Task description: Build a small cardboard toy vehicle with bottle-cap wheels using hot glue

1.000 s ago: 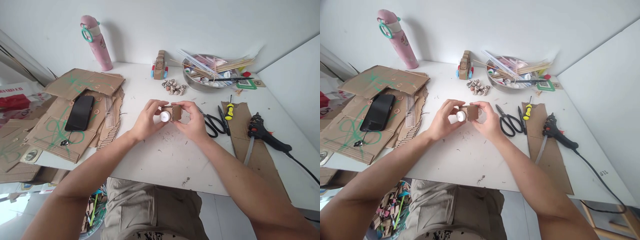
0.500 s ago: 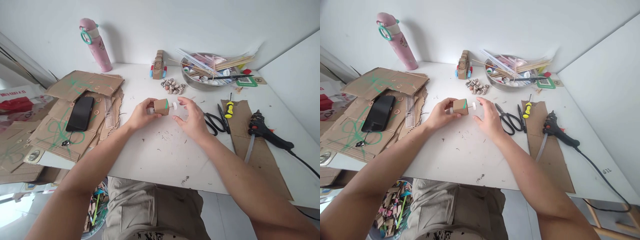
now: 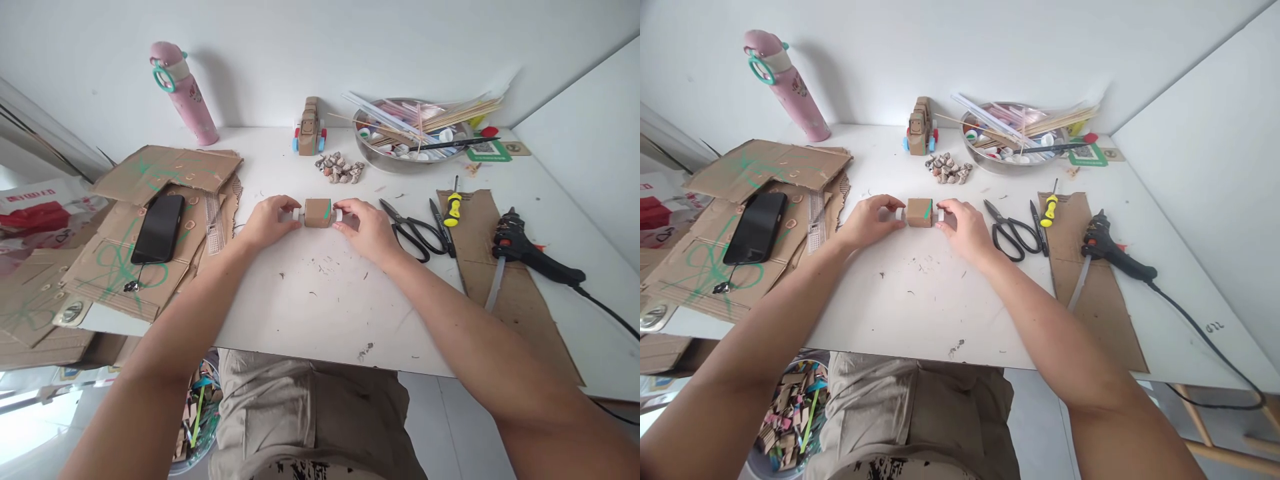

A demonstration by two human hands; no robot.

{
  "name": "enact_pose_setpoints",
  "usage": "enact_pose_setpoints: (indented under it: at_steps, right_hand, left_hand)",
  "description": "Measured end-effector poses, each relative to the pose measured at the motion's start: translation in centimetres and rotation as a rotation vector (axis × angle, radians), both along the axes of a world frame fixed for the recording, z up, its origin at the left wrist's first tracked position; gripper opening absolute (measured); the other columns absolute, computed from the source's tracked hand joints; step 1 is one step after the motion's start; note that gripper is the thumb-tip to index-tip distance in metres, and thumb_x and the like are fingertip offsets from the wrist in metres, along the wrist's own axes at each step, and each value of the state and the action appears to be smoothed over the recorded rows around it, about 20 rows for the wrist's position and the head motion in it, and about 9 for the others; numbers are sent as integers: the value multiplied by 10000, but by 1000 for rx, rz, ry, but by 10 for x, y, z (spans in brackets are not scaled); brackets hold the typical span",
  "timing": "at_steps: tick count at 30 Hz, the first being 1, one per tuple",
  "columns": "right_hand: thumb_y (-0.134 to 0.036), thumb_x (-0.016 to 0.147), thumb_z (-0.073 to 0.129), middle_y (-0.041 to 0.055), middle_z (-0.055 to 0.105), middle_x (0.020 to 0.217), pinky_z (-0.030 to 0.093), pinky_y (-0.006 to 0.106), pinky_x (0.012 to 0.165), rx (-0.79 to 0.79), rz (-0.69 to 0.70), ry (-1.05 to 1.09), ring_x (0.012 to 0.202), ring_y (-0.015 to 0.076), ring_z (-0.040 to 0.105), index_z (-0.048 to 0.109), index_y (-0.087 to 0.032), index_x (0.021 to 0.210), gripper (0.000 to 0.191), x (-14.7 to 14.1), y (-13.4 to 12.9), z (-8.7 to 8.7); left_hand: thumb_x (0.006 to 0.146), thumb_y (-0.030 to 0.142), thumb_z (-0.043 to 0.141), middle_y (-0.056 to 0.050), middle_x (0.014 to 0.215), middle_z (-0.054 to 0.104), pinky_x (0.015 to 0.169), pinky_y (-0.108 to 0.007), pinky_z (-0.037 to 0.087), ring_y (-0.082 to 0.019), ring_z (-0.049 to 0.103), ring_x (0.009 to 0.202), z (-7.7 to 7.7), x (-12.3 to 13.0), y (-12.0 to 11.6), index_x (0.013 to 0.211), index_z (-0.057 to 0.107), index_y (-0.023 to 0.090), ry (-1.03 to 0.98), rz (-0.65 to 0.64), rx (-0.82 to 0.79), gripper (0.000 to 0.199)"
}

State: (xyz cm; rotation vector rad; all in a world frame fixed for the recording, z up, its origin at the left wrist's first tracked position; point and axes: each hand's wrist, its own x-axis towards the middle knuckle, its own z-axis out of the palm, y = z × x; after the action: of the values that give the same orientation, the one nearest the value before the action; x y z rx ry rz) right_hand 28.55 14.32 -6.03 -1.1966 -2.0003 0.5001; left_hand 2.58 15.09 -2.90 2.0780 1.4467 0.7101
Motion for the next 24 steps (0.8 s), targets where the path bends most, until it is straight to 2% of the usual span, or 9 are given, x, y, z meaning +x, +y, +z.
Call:
enact_pose_setpoints:
  at_steps: [3,9,11,14,16,18,21,24]
  right_hand:
    - [-245,850,778,67,835,1134,647,549,957,-25,-1,8,1038,328,793,748,-284,1100,254,-2,1,-1]
    - [-241,865,781,77,827,1116,641,573,974,-31,-3,-1,1058,337,787,748,-280,1098,239,-4,2,-3]
    - [-239,860,789,82,824,1144,638,580,985,-21,-2,-8,1080,340,781,740,-282,1136,284,-4,2,-3]
    - [-243,836,815,86,806,1266,623,584,1030,-2,9,1,1168,342,760,704,-291,1259,440,-4,2,-3]
    - [-249,830,823,82,796,1304,615,587,1047,6,26,8,1206,342,748,673,-302,1325,520,-4,2,-3]
    - [-242,827,821,84,801,1293,611,587,1046,6,40,4,1216,347,746,651,-310,1353,557,-5,1,-3]
    - [-259,830,821,86,823,1217,614,559,1019,1,56,-13,1164,346,768,608,-304,1377,588,-7,-6,1]
    - [-443,886,813,64,832,1042,620,514,974,-20,94,-12,1032,326,795,545,-280,1408,610,-10,-19,7]
  left_hand:
    - [723,301,759,-58,1038,814,962,-430,605,-277,739,1004,1,0,1,1054,797,229,7,14,0,341]
    - [730,315,756,-67,1044,806,978,-433,597,-280,736,1005,4,0,0,1066,792,222,32,47,-26,351]
    - [725,329,766,-76,1120,808,1008,-441,590,-286,734,1054,3,0,0,1120,775,221,19,37,-30,409]
    - [689,337,813,-101,1363,753,1087,-451,559,-300,703,1219,-1,3,-1,1326,691,221,-46,8,-11,658]
    - [698,325,826,-111,1441,713,1129,-468,533,-303,680,1285,-5,8,0,1411,629,226,-79,-14,17,747]
    - [732,300,821,-112,1395,731,1151,-496,515,-307,685,1275,-11,13,2,1381,633,233,-67,-4,62,679]
    - [752,253,828,-127,1351,732,1133,-529,521,-335,685,1260,-18,17,5,1288,651,238,-16,125,180,565]
    - [807,220,778,-114,1249,737,1026,-489,572,-314,717,1162,-18,13,5,1220,638,247,-22,268,217,436]
